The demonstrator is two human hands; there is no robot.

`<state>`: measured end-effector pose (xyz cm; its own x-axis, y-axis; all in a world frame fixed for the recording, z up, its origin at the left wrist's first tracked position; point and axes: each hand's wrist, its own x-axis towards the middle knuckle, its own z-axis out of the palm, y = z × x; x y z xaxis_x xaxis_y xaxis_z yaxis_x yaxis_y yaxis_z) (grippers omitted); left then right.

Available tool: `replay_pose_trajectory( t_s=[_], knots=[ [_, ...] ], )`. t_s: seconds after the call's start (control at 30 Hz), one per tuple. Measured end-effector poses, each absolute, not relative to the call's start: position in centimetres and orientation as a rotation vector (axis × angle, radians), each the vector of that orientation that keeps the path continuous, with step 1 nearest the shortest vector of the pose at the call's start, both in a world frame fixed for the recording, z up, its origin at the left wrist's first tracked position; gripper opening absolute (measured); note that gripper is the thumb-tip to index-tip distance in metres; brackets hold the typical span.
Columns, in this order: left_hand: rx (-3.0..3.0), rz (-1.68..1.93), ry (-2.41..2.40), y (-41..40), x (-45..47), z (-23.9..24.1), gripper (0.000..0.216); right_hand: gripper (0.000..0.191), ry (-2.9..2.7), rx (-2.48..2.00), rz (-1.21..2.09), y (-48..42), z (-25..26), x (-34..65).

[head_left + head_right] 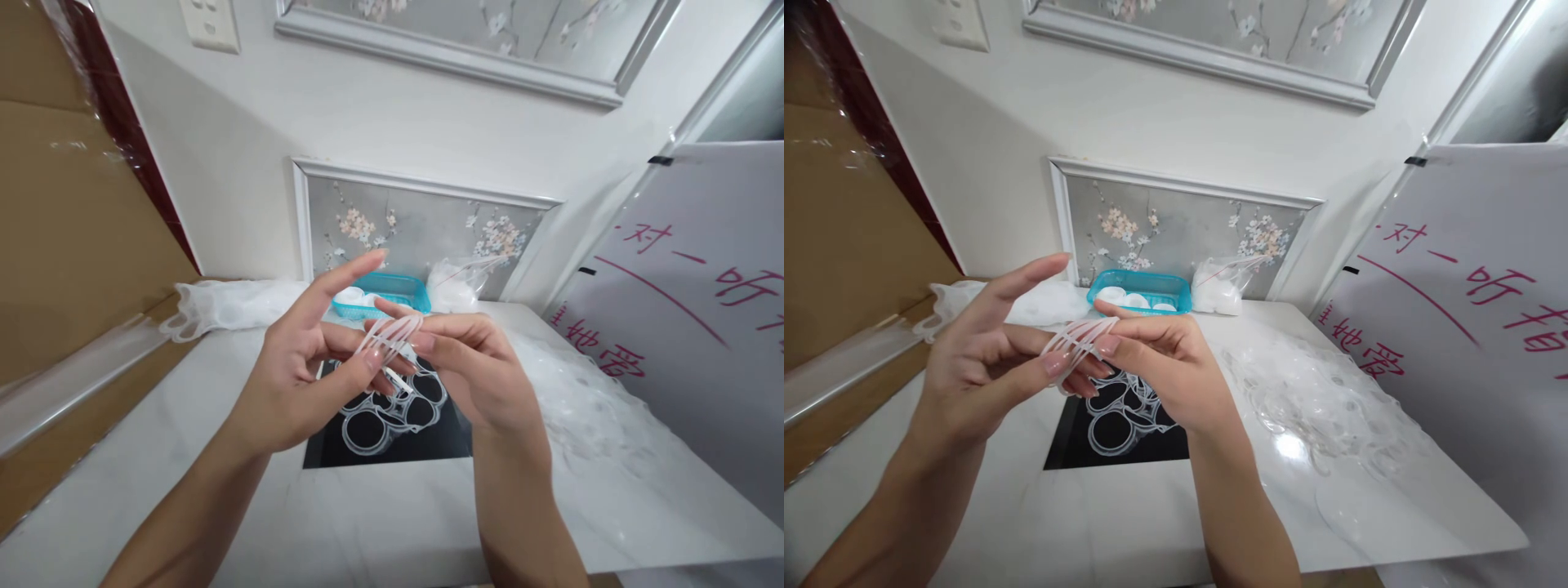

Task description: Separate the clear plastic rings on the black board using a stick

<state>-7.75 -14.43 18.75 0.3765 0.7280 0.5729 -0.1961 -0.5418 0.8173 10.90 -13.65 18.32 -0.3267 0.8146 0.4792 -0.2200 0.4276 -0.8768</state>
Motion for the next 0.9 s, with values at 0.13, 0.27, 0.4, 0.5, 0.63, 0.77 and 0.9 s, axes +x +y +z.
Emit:
replay_pose_trajectory(
  t_s=[0.13,0.27,0.4,0.5,0.63,0.77,0.9],
  knots=[
    [1.741,1.278,0.461,-14.34,-7.90,18.61,0.059,0.019,-1.511,-0.510,1.197,-13.77,18.35,10.74],
    [1.744,1.249,0.556,-14.13,-8.17,18.70,0.060,0.013,-1.460,-0.468,1.260,-13.91,18.34,10.55],
    [1.781,1.173,0.537,-13.76,-8.45,18.93,0.066,0.013,-1.465,-0.443,1.299,-13.96,18.31,10.61],
    [1.783,1.167,0.513,-13.65,-8.52,19.05,0.066,0.013,-1.470,-0.408,1.318,-13.95,18.32,10.68],
    [1.781,1.159,0.496,-13.74,-8.52,19.09,0.066,0.012,-1.464,-0.445,1.357,-13.90,18.36,10.65],
    [1.775,1.125,0.521,-13.82,-8.61,18.99,0.067,0.010,-1.445,-0.464,1.417,-13.75,18.26,10.71],
    [1.756,1.148,0.528,-13.87,-8.62,18.90,0.064,0.011,-1.440,-0.412,1.432,-13.50,18.04,10.78]
  ],
)
